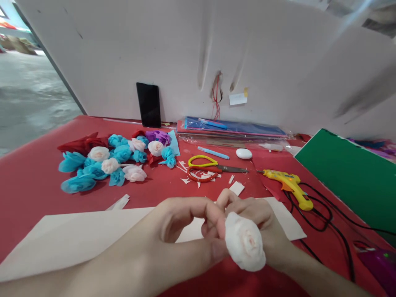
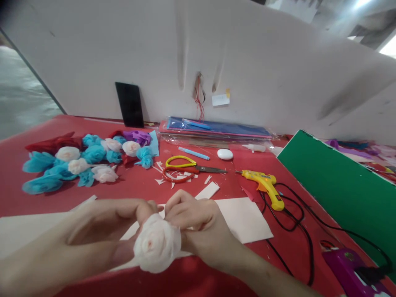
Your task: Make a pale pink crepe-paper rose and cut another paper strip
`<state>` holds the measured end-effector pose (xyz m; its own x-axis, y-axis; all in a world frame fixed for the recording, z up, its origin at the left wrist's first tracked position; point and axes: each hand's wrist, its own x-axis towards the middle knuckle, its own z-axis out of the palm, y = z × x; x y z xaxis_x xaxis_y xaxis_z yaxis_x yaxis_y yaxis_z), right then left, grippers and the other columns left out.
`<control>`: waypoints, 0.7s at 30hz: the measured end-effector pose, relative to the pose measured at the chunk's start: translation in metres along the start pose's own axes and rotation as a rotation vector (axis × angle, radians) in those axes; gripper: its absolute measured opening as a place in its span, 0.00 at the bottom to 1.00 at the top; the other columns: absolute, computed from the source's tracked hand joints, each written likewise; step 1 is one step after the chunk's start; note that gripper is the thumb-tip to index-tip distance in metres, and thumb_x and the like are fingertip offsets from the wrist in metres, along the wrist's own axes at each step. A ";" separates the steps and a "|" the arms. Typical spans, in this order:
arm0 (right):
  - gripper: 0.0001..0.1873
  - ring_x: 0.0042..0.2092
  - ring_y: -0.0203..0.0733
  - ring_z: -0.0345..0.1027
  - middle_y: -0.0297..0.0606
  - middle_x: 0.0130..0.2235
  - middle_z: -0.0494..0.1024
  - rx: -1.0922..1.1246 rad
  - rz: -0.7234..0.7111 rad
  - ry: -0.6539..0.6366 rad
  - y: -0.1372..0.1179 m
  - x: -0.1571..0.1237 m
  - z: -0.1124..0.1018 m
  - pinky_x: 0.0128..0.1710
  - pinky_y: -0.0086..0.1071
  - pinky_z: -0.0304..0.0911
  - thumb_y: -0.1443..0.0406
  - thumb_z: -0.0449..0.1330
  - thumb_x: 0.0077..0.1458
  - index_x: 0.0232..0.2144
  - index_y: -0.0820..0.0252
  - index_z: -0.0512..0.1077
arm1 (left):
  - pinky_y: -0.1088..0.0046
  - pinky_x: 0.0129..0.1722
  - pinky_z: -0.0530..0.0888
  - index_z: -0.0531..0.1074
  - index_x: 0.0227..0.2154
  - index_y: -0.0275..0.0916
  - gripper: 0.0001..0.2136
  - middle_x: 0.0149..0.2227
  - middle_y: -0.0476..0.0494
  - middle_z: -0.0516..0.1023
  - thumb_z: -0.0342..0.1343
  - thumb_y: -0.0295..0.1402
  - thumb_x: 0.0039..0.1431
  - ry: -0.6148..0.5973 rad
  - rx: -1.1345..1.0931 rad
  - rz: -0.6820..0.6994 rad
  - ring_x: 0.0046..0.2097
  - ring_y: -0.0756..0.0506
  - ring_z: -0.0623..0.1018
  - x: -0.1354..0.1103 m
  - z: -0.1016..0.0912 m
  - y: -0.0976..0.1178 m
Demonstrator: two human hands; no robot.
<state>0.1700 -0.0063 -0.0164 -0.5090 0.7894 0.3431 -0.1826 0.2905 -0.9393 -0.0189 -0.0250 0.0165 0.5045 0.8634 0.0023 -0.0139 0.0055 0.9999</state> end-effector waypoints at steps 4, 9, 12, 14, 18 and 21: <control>0.13 0.30 0.39 0.60 0.35 0.19 0.72 -0.065 0.029 0.084 -0.005 0.001 0.006 0.32 0.35 0.60 0.58 0.63 0.53 0.19 0.54 0.78 | 0.81 0.31 0.77 0.71 0.30 0.46 0.04 0.31 0.54 0.79 0.55 0.29 0.54 -0.008 0.042 0.032 0.35 0.50 0.80 -0.001 -0.005 -0.003; 0.15 0.26 0.36 0.56 0.32 0.16 0.64 -0.256 -0.013 0.252 -0.019 -0.001 0.016 0.27 0.31 0.57 0.67 0.61 0.54 0.15 0.59 0.74 | 0.79 0.26 0.78 0.69 0.31 0.45 0.04 0.30 0.52 0.80 0.51 0.34 0.59 0.049 0.200 0.144 0.31 0.48 0.80 0.002 -0.010 -0.011; 0.14 0.24 0.35 0.58 0.31 0.16 0.64 -0.371 -0.017 0.339 -0.025 -0.003 0.020 0.25 0.30 0.57 0.72 0.59 0.51 0.16 0.60 0.74 | 0.79 0.30 0.78 0.68 0.37 0.46 0.06 0.33 0.52 0.79 0.46 0.31 0.63 0.023 0.290 0.177 0.34 0.49 0.80 0.004 -0.014 -0.014; 0.13 0.24 0.35 0.61 0.32 0.16 0.68 -0.422 -0.021 0.377 -0.027 -0.004 0.023 0.25 0.29 0.59 0.73 0.59 0.50 0.16 0.61 0.74 | 0.81 0.29 0.77 0.65 0.37 0.46 0.06 0.32 0.52 0.76 0.45 0.29 0.63 0.067 0.401 0.249 0.34 0.51 0.78 0.005 -0.015 -0.013; 0.15 0.24 0.33 0.64 0.32 0.17 0.72 -0.472 -0.010 0.434 -0.025 -0.005 0.028 0.25 0.26 0.60 0.76 0.57 0.45 0.13 0.60 0.72 | 0.75 0.37 0.75 0.64 0.37 0.43 0.06 0.33 0.49 0.69 0.49 0.26 0.58 0.314 0.769 0.616 0.36 0.49 0.73 0.006 -0.013 -0.006; 0.14 0.22 0.32 0.63 0.31 0.15 0.70 -0.418 0.071 0.483 -0.024 -0.006 0.032 0.22 0.25 0.58 0.76 0.55 0.41 0.11 0.60 0.71 | 0.57 0.59 0.62 0.63 0.37 0.42 0.13 0.31 0.50 0.68 0.55 0.24 0.49 0.363 0.949 0.885 0.36 0.46 0.70 0.007 -0.010 -0.004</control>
<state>0.1501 -0.0355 0.0037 -0.0535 0.9408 0.3348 0.2307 0.3379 -0.9125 -0.0239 -0.0138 0.0127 0.3799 0.4798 0.7908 0.4595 -0.8399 0.2889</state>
